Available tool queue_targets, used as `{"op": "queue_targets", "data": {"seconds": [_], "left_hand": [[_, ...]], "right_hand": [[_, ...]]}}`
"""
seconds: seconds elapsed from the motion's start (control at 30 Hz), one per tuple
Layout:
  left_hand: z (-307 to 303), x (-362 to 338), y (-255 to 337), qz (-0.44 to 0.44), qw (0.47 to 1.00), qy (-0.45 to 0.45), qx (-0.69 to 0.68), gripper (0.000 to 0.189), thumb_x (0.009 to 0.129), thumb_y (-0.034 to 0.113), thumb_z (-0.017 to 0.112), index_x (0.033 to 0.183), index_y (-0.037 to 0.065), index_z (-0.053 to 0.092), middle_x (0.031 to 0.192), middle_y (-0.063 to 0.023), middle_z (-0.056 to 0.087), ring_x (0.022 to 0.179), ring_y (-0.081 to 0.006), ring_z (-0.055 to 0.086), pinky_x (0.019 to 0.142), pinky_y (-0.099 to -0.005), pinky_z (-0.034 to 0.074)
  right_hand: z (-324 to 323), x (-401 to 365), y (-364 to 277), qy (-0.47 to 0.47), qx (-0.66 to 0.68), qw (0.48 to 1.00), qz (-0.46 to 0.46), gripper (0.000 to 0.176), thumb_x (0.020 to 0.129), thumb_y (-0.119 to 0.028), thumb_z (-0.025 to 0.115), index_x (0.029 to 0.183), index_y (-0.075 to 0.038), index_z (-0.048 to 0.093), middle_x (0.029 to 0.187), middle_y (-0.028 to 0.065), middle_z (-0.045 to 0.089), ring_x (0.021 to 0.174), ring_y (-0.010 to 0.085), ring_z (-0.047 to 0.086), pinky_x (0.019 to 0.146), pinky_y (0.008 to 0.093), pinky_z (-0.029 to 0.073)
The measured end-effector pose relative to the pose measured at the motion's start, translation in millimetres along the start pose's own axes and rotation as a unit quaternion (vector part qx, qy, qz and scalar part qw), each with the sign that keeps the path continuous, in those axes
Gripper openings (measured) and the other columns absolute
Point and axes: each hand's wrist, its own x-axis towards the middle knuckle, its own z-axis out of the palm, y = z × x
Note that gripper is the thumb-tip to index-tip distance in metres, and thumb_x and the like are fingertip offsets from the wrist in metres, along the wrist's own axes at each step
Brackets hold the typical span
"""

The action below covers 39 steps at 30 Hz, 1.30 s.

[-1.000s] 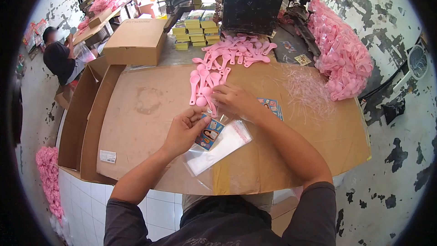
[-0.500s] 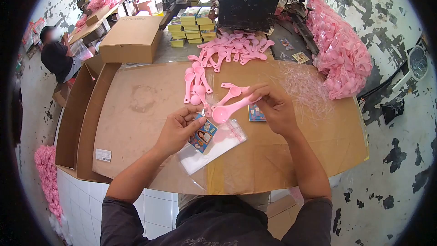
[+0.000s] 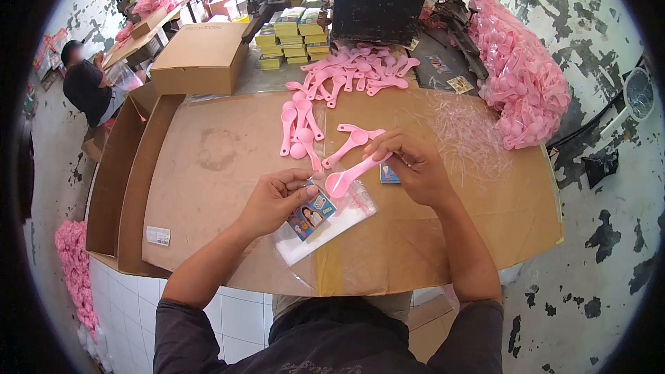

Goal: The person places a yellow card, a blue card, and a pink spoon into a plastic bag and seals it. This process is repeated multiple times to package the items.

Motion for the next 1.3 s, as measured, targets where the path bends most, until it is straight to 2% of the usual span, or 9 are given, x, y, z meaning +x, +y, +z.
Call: {"op": "queue_targets", "data": {"seconds": [0.27,0.37,0.47,0.57,0.67,0.9,0.97,1.1,1.3], "left_hand": [[2,0,-5,0.018,0.999,-0.029,-0.026,0.033,0.102,0.013,0.065,0.13,-0.005,0.063,0.104,-0.0086,0.076,0.09,-0.0071,0.069,0.075,-0.0232,0.057],[4,0,-5,0.027,0.999,-0.038,-0.02,0.033,0.103,0.012,0.064,0.131,-0.005,0.062,0.106,-0.0087,0.075,0.092,-0.0075,0.068,0.077,-0.0232,0.057],[5,-1,-5,0.02,0.998,-0.048,-0.025,0.033,0.103,0.012,0.063,0.132,-0.005,0.061,0.11,-0.0089,0.074,0.095,-0.0079,0.068,0.081,-0.0237,0.056],[3,-2,-4,0.031,0.994,-0.078,-0.068,0.034,0.103,0.012,0.063,0.133,-0.004,0.06,0.112,-0.0087,0.074,0.099,-0.0086,0.068,0.084,-0.0243,0.056],[0,-3,0,0.036,0.99,-0.111,-0.074,0.034,0.103,0.016,0.063,0.132,-0.002,0.06,0.113,-0.0088,0.074,0.101,-0.0104,0.068,0.087,-0.0268,0.056],[3,-11,3,0.034,0.985,-0.151,-0.082,0.044,0.103,0.019,0.064,0.141,0.0,0.053,0.122,-0.0076,0.069,0.113,-0.0135,0.064,0.102,-0.0314,0.049],[8,-9,3,0.155,0.983,-0.09,-0.035,0.043,0.102,0.013,0.063,0.142,0.0,0.052,0.129,-0.0104,0.067,0.116,-0.0156,0.063,0.101,-0.0326,0.05],[6,-20,10,0.251,0.955,-0.076,0.135,0.045,0.1,0.005,0.061,0.143,0.0,0.051,0.137,-0.0125,0.063,0.125,-0.0193,0.06,0.105,-0.0356,0.048],[24,-27,23,0.272,0.951,-0.047,0.137,0.039,0.103,0.004,0.058,0.141,-0.003,0.051,0.13,-0.0153,0.066,0.12,-0.0195,0.064,0.105,-0.0334,0.049]], "right_hand": [[7,-1,7,-0.017,-0.011,1.0,-0.02,0.02,0.095,0.014,0.054,0.103,-0.001,0.064,0.111,0.0127,0.068,0.112,0.0231,0.066,0.097,0.0356,0.052],[17,-4,4,-0.026,-0.008,1.0,-0.003,0.031,0.096,0.012,0.052,0.12,-0.001,0.065,0.123,0.0133,0.068,0.118,0.0245,0.064,0.102,0.0372,0.05],[44,-1,-17,-0.042,-0.141,0.989,0.026,0.041,0.099,0.008,0.051,0.138,-0.001,0.059,0.135,0.0133,0.065,0.124,0.0265,0.062,0.107,0.0398,0.047],[53,-7,-23,-0.148,-0.124,0.981,0.004,0.039,0.102,0.004,0.048,0.139,-0.001,0.057,0.137,0.0127,0.063,0.128,0.03,0.061,0.109,0.0396,0.045],[56,3,-33,-0.051,0.022,0.998,0.042,0.043,0.101,0.0,0.053,0.143,-0.004,0.055,0.134,0.0142,0.065,0.125,0.0302,0.061,0.109,0.0395,0.045],[52,23,-64,-0.167,-0.12,0.974,-0.093,0.011,0.092,-0.005,0.069,0.103,-0.006,0.072,0.107,0.0084,0.07,0.103,0.0257,0.066,0.089,0.0379,0.051],[50,32,-85,-0.115,-0.178,0.968,-0.131,0.005,0.089,-0.007,0.073,0.094,-0.007,0.073,0.101,0.0059,0.07,0.095,0.0242,0.067,0.081,0.0374,0.052],[48,34,-108,-0.096,-0.31,0.939,-0.113,0.008,0.088,-0.007,0.073,0.097,-0.005,0.073,0.09,0.0078,0.069,0.08,0.0264,0.066,0.072,0.0361,0.052],[60,28,-105,-0.05,-0.306,0.95,-0.022,0.01,0.089,-0.008,0.072,0.098,-0.003,0.073,0.083,0.009,0.069,0.07,0.0234,0.065,0.066,0.0354,0.052]]}}
